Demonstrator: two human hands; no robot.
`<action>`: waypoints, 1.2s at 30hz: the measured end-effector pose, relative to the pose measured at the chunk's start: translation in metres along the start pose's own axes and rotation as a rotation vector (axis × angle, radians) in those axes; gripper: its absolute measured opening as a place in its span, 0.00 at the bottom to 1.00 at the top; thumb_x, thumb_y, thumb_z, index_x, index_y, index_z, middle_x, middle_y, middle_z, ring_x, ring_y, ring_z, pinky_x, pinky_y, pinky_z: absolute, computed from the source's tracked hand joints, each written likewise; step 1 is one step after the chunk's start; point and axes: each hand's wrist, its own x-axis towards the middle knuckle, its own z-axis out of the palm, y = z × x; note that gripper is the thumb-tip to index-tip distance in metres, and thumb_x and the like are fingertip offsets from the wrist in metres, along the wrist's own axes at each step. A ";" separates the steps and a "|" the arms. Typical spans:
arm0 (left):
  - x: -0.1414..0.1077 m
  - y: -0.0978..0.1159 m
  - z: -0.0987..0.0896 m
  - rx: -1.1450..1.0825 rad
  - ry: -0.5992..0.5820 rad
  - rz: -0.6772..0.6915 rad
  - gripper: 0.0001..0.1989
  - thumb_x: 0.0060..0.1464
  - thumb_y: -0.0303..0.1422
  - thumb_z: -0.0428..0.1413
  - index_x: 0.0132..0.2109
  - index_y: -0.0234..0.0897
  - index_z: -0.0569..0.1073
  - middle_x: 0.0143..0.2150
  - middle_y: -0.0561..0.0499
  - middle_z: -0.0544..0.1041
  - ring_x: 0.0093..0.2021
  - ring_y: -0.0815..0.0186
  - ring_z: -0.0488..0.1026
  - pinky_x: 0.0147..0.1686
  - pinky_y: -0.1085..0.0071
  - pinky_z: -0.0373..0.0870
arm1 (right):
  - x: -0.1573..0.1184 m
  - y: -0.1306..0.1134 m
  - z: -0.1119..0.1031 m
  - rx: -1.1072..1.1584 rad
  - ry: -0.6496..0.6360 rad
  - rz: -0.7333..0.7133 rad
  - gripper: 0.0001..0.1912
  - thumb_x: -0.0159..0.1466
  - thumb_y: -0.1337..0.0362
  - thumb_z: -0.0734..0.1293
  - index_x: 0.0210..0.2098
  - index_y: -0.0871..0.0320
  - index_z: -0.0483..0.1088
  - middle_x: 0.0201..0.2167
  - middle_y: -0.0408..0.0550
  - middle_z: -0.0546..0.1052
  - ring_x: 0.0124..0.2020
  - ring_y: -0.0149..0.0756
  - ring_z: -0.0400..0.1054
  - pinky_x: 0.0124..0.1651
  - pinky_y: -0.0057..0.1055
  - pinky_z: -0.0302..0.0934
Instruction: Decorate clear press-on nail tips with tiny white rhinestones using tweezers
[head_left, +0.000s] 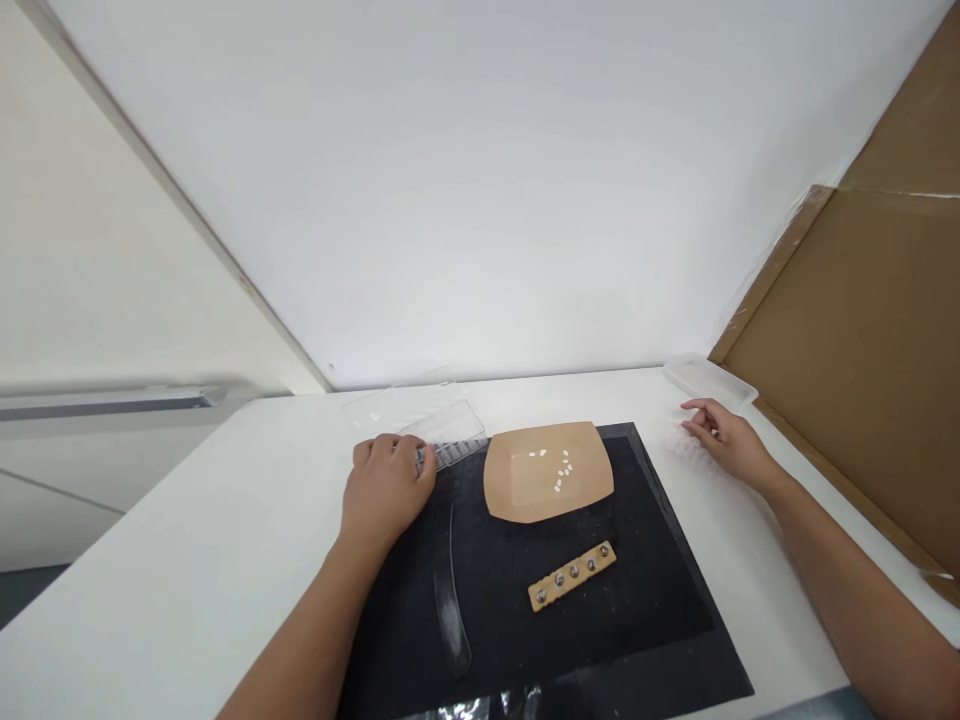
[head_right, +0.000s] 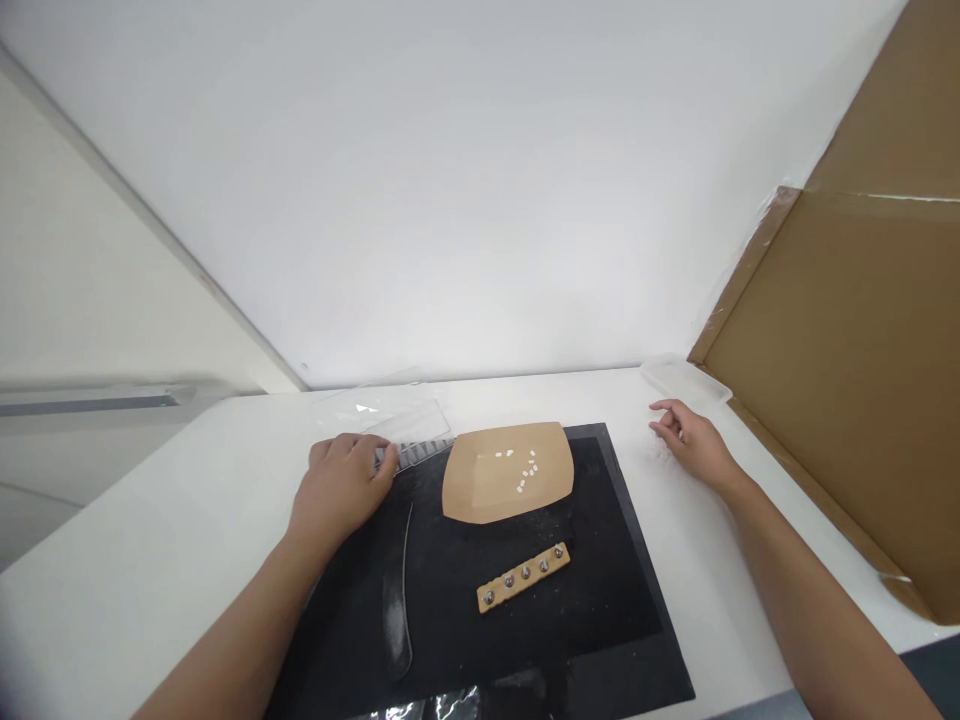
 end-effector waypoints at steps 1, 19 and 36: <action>0.000 0.001 -0.001 -0.008 0.030 0.000 0.23 0.69 0.42 0.44 0.49 0.32 0.79 0.51 0.32 0.77 0.57 0.42 0.70 0.56 0.51 0.68 | 0.000 -0.004 0.000 0.050 0.013 -0.002 0.23 0.72 0.43 0.65 0.57 0.52 0.70 0.31 0.43 0.76 0.29 0.36 0.70 0.33 0.34 0.67; -0.046 0.087 -0.041 -0.943 0.254 0.406 0.09 0.66 0.35 0.51 0.50 0.40 0.72 0.45 0.43 0.73 0.47 0.56 0.71 0.48 0.57 0.73 | -0.019 -0.154 0.063 0.970 0.008 0.056 0.20 0.62 0.51 0.78 0.47 0.51 0.71 0.42 0.45 0.76 0.36 0.35 0.74 0.34 0.32 0.72; -0.077 0.118 -0.041 -1.276 -0.274 0.274 0.21 0.61 0.41 0.63 0.59 0.43 0.75 0.44 0.45 0.83 0.32 0.62 0.79 0.25 0.70 0.71 | -0.056 -0.195 0.119 1.097 0.140 0.075 0.29 0.62 0.58 0.79 0.57 0.41 0.64 0.41 0.42 0.72 0.37 0.37 0.77 0.45 0.41 0.79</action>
